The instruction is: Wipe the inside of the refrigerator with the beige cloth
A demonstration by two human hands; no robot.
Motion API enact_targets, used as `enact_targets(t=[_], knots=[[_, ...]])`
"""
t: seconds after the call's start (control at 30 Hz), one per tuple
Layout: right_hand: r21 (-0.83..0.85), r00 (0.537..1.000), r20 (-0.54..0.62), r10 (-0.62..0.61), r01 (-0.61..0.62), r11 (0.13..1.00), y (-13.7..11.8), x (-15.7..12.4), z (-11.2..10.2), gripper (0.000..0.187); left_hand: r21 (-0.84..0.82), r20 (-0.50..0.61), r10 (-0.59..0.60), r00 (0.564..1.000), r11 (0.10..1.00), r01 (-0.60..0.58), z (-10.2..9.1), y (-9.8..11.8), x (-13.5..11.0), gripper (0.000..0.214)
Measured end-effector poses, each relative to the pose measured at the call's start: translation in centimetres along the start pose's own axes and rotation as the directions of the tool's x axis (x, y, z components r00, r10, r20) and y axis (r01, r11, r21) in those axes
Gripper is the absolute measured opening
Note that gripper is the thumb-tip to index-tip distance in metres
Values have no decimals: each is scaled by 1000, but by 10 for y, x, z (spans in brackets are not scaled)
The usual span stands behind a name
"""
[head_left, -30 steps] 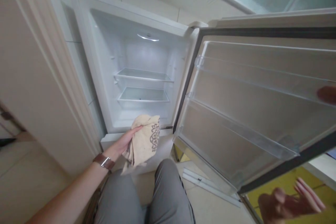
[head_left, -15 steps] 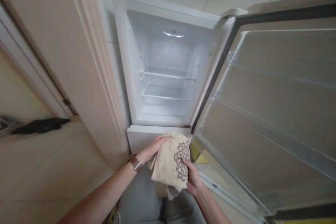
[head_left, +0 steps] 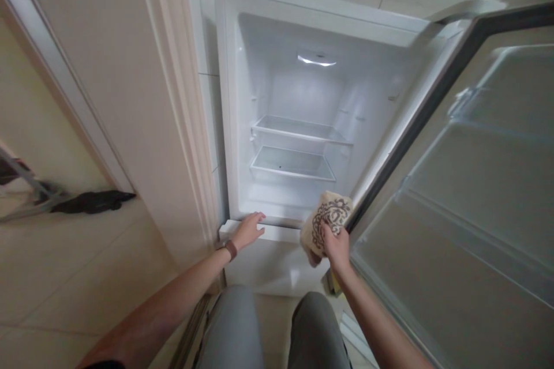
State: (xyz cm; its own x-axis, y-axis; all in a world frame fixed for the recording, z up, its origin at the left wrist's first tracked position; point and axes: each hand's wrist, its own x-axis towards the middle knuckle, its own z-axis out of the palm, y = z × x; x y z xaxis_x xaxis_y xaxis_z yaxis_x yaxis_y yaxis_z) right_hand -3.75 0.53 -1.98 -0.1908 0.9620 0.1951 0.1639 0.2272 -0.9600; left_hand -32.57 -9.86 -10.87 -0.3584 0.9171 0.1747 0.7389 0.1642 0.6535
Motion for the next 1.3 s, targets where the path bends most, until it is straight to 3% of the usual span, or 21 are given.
enact_targets(t=[0.07,0.13,0.17,0.23,0.33,0.4,0.53,0.73,0.9,1.07,1.3], knots=[[-242,979,22,-202,202,949,1,32,16,54,101,32,79,996,992,-82,-5,-12,28,52],[-472,932,207,-296,360,805,9,55,38,56,179,91,138,986,972,-152,-7,-25,58,64],[-577,910,324,-260,408,708,16,64,50,58,205,121,158,980,962,-181,-8,-32,72,71],[-735,868,494,-45,445,511,34,77,74,65,259,196,178,964,939,-226,-7,-45,97,86],[-820,813,542,212,458,343,58,93,105,75,341,326,181,928,893,-294,-3,-62,120,107],[-822,795,551,255,465,329,68,104,118,81,355,377,196,905,872,-337,-1,-69,127,112],[-810,790,563,241,470,352,74,132,125,69,338,394,195,898,878,-339,0,-72,127,114],[-874,800,466,377,350,338,81,170,104,70,352,386,159,909,885,-304,-1,-69,125,115],[-879,771,455,445,308,365,90,186,94,73,355,408,152,900,882,-310,-6,-66,125,114],[-867,771,459,441,281,412,104,205,106,77,371,420,137,897,876,-307,-9,-62,124,116],[-851,775,480,411,298,432,118,255,128,75,376,422,141,895,871,-314,-8,-65,123,116]])
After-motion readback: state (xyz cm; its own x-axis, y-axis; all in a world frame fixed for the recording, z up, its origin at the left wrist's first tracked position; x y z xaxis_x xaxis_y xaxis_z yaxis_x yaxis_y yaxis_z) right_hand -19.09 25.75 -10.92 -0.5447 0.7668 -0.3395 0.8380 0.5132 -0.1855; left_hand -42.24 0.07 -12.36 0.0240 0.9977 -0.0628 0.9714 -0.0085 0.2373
